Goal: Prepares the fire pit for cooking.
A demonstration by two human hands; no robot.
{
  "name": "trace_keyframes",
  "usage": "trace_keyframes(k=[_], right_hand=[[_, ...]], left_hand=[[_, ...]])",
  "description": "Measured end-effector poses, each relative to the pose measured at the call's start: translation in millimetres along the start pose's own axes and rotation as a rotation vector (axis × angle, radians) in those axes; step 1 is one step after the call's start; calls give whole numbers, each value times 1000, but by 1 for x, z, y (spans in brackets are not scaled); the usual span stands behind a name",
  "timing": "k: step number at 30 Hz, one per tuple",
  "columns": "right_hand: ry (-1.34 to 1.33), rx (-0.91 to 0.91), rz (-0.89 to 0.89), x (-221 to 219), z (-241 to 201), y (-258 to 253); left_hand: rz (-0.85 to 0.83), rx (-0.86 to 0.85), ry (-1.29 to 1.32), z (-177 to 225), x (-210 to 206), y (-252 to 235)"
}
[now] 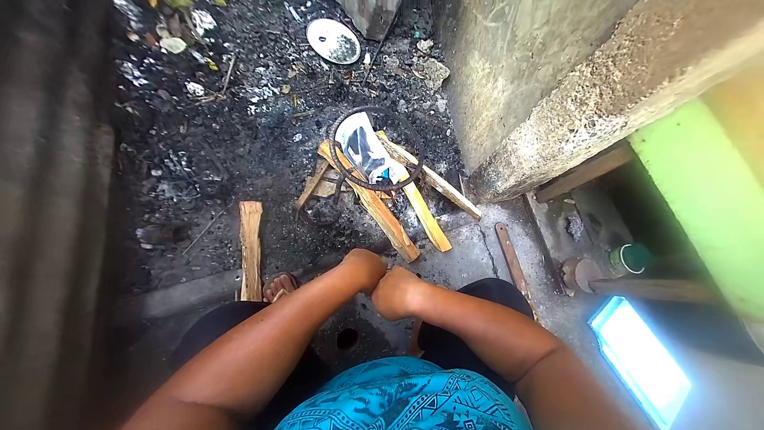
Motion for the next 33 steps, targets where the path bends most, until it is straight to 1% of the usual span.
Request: trace_keyframes(k=[20, 22, 25, 27, 29, 33], right_hand=[[5, 3, -12, -1, -3, -2], [-16, -8, 0, 2, 0, -1], [-80, -56, 22, 13, 10, 6], [-88, -65, 24, 18, 16, 9], [-91, -61, 35, 20, 19, 9], [-73, -51, 46, 12, 17, 2]], left_hand=[[19, 15, -25, 0, -2, 11], [35, 48, -21, -2, 3, 14], [110, 151, 4, -12, 14, 18], [134, 178, 1, -19, 17, 16], [119, 146, 7, -20, 15, 13], [49, 61, 23, -7, 3, 10]])
Point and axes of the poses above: each hand's wrist, its own y-axis away from the middle knuckle, its own x-axis out of the back of the hand, z = x × y, the point moved 9 cm from there along -y, towards the middle knuckle, and after that the axes turned 7 degrees about -x, right-handed, at the moved point
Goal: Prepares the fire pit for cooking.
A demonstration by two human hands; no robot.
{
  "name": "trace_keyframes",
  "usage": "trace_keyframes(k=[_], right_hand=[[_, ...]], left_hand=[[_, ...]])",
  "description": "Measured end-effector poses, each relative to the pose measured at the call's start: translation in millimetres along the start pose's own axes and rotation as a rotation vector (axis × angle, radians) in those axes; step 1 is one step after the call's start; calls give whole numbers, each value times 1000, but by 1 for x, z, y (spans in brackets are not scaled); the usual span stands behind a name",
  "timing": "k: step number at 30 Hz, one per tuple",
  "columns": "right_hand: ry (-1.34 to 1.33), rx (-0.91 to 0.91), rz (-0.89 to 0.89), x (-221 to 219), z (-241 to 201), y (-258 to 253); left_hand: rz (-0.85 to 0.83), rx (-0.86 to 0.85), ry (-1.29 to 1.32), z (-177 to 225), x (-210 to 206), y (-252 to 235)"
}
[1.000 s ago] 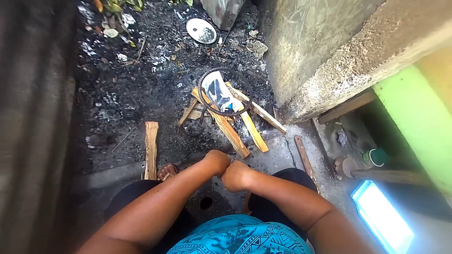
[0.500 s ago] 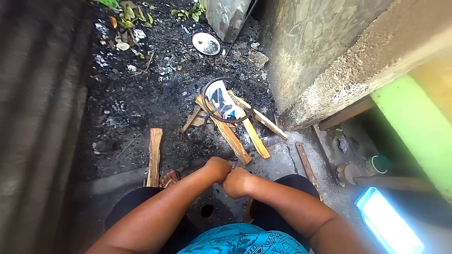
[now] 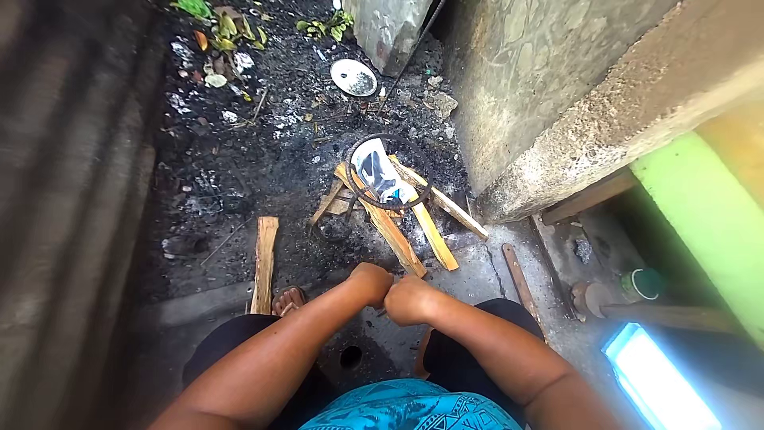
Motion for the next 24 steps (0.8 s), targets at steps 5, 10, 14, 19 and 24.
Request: trace_keyframes(k=[5, 10, 14, 19, 24], right_hand=[[16, 18, -28, -9, -2, -3], [22, 28, -18, -8, -3, -3], [31, 32, -20, -11, -5, -5], [45, 29, -29, -10, -6, -3], [46, 31, -34, -11, -7, -3]], left_hand=[[-38, -18, -24, 5, -7, -1], [-25, -24, -28, 5, -6, 1], [-39, -23, -32, 5, -8, 0], [-42, -16, -33, 7, -7, 3], [-45, -10, -31, 6, -9, 2]])
Point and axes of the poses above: each hand's wrist, its own y-axis away from the middle knuckle, its own x-axis out of the back of the hand, z = x × y, the point moved 9 cm from there along -y, towards the middle knuckle, and after that the axes turned 7 degrees about -x, right-handed, at the moved point
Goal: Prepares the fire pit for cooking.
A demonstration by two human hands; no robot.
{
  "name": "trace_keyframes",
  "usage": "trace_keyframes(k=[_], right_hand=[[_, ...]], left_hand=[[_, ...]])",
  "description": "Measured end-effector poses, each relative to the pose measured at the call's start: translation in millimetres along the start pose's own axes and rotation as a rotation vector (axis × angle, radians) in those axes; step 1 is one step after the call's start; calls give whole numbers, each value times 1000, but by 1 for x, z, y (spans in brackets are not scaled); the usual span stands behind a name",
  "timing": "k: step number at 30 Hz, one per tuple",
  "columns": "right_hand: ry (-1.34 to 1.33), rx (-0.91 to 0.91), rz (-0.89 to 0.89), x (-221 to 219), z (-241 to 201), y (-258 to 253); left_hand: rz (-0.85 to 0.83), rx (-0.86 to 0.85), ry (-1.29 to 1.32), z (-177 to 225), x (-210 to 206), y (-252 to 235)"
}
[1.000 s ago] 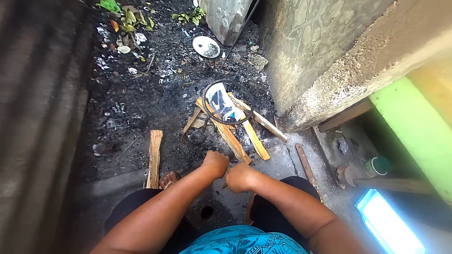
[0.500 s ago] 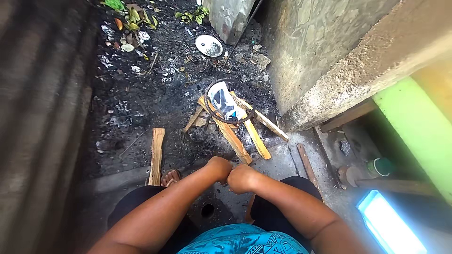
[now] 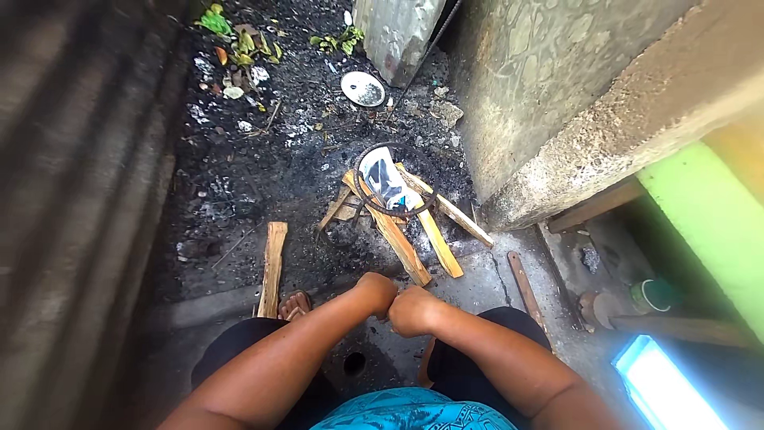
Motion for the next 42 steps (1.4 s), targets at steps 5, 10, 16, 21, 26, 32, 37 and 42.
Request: trace_keyframes(k=[5, 10, 16, 21, 26, 32, 37, 42], right_hand=[[4, 2, -1, -1, 0, 0], [5, 9, 11, -1, 0, 1], [-2, 6, 6, -2, 0, 0], [7, 12, 13, -2, -1, 0], [3, 12, 8, -2, -1, -1], [9, 7, -1, -3, -3, -1], [12, 7, 6, -3, -1, -1], [-2, 9, 12, -2, -1, 0]], left_hand=[[2, -10, -2, 0, -1, -1], [3, -10, 1, 1, 0, 0], [5, -15, 11, 3, 0, 2], [5, -15, 5, 2, 0, 2], [6, -11, 3, 1, -1, 0], [8, -12, -1, 1, -2, 0], [11, -21, 4, 2, -2, -1], [7, -19, 19, 2, -1, 1]])
Point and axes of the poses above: each hand's wrist, its own y-axis away from the middle knuckle, its own x-axis out of the back of the hand, z = x × y, the point moved 9 cm from there along -y, towards the middle knuckle, and after that the axes turned 7 degrees about -x, right-handed, at the moved point
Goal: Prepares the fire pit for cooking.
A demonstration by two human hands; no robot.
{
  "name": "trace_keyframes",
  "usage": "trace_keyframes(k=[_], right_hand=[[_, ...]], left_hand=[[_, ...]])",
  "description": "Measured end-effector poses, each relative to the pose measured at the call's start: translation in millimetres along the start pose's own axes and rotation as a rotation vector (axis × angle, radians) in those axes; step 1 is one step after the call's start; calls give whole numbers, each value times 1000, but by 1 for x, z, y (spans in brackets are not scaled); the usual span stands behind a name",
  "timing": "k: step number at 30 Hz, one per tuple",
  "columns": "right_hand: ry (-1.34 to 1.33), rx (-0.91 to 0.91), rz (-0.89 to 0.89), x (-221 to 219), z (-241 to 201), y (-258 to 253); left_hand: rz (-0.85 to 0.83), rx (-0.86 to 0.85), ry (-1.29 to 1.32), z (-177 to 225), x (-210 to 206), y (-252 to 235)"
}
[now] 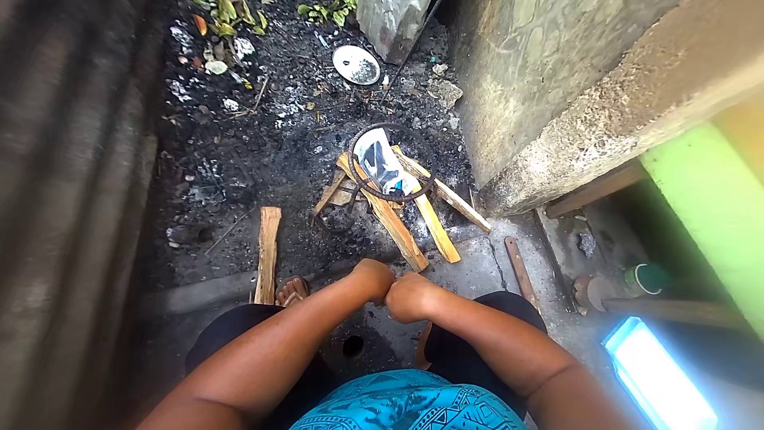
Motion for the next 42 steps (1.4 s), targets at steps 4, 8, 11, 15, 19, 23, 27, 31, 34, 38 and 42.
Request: trace_keyframes(k=[4, 8, 11, 15, 19, 23, 27, 31, 34, 38, 42], right_hand=[[-4, -1, 0, -1, 1, -1], [0, 0, -5, -1, 0, -1], [2, -3, -3, -1, 0, 0], [8, 4, -3, -1, 0, -1], [9, 9, -1, -2, -1, 0], [12, 10, 3, -1, 0, 0], [13, 8, 4, -1, 0, -1], [-1, -2, -3, -1, -1, 0], [1, -4, -7, -1, -1, 1], [6, -6, -5, 0, -1, 1], [11, -6, -9, -1, -1, 1]], left_hand=[[-4, 2, 1, 0, 1, 1], [-4, 4, 0, 0, 0, 0], [-5, 8, 0, 0, -1, -1], [-1, 8, -8, 0, -1, 0], [-2, -2, -18, 0, -2, -2], [-6, 0, -18, 1, -1, -1], [-4, -1, -22, 0, -1, -2], [6, -7, -4, 0, -1, -2], [3, -3, -4, 0, -2, -2], [2, -3, -14, 0, -2, -1], [-20, 4, -21, 0, -3, -1]])
Point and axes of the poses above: each hand's wrist, its own y-axis away from the middle knuckle, its own x-axis out of the back of the hand, z = x × y, the point moved 9 cm from there along -y, towards the middle knuckle, and after that the axes turned 7 degrees about -x, right-handed, at the moved point
